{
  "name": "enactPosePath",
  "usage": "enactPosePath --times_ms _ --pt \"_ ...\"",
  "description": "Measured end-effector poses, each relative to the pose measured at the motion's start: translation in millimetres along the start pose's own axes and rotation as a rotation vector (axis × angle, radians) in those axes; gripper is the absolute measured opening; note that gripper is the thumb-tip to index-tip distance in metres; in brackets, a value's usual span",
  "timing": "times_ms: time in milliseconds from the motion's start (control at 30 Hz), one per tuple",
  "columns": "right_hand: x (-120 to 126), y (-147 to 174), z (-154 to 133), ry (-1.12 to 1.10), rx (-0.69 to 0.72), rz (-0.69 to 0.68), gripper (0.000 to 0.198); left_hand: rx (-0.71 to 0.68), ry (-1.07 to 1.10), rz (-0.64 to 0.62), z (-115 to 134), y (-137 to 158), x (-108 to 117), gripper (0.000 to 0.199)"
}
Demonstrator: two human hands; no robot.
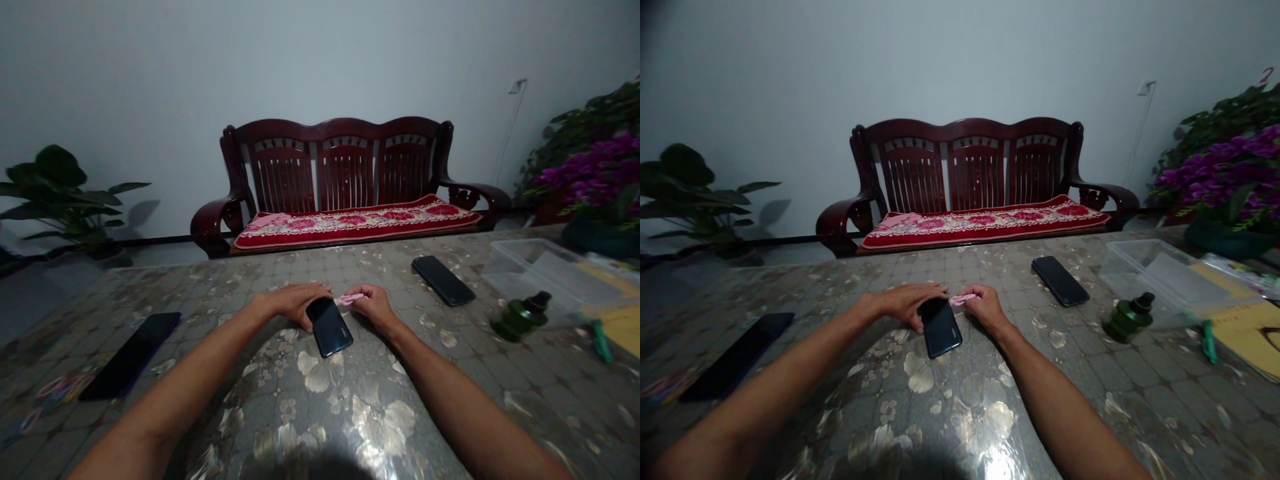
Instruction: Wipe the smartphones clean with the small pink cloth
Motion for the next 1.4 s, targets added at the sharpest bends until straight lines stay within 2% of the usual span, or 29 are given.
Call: enactPosePath --times_ms 100,200,267,333,467,600,700,833,967,1067,1200,1400 --pt "-0.6 0.0 -2.5 -0.011 0.007 -0.002 0.025 -0.003 0.004 -0.005 1.8 -0.9 -0.7 0.098" --pt "1.6 -1.0 -2.1 -0.016 0.019 0.015 0.024 -0.021 0.003 0.068 7.1 2.4 3.2 0.095" --pt "3.4 -2.5 -1.8 -0.015 0.041 0.025 0.024 0.02 0.001 0.128 9.8 7.8 5.7 0.091" --pt "5.5 -4.6 -2.1 -0.002 0.078 0.035 0.025 0.142 -0.019 0.175 9.9 15.7 6.4 0.086" --pt "11.9 -9.4 -3.9 0.08 0.182 0.081 0.025 0.471 -0.083 0.259 11.2 38.2 5.4 0.07" --pt "17.8 -12.0 -1.9 0.171 0.255 0.138 0.024 0.637 -0.128 0.295 24.9 55.8 1.0 0.06" --pt "16.6 -11.4 -2.8 0.261 0.319 0.121 0.023 0.684 -0.121 0.301 36.2 65.5 -3.1 0.057" --pt "5.7 -4.0 -16.4 0.476 0.488 0.027 0.026 0.657 -0.037 0.292 48.9 77.2 -10.3 0.058" --pt "-8.8 6.7 -29.3 0.727 0.635 -0.08 0.032 0.579 0.059 0.242 50.0 84.8 -16.6 0.07" --pt "-15.2 9.5 -30.6 0.839 0.666 -0.141 0.033 0.479 0.119 0.194 47.6 86.5 -16.2 0.072" --pt "-20.1 9.9 -31.2 0.934 0.684 -0.198 0.03 0.349 0.175 0.16 47.6 85.9 -10.9 0.064" --pt "-41.5 23.1 -39.6 0.956 0.749 -0.347 0.026 0.291 0.174 0.191 48.6 81.9 -13.2 0.056"
Point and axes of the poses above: each hand's wrist, its own y-axis away from the middle knuckle, its own x-axis out of the back of the hand, z = x × y, the point moved 8 cm from there along -y, towards the middle knuckle, and after that the axes turned 12 degrees about x, right-handed, at the moved point
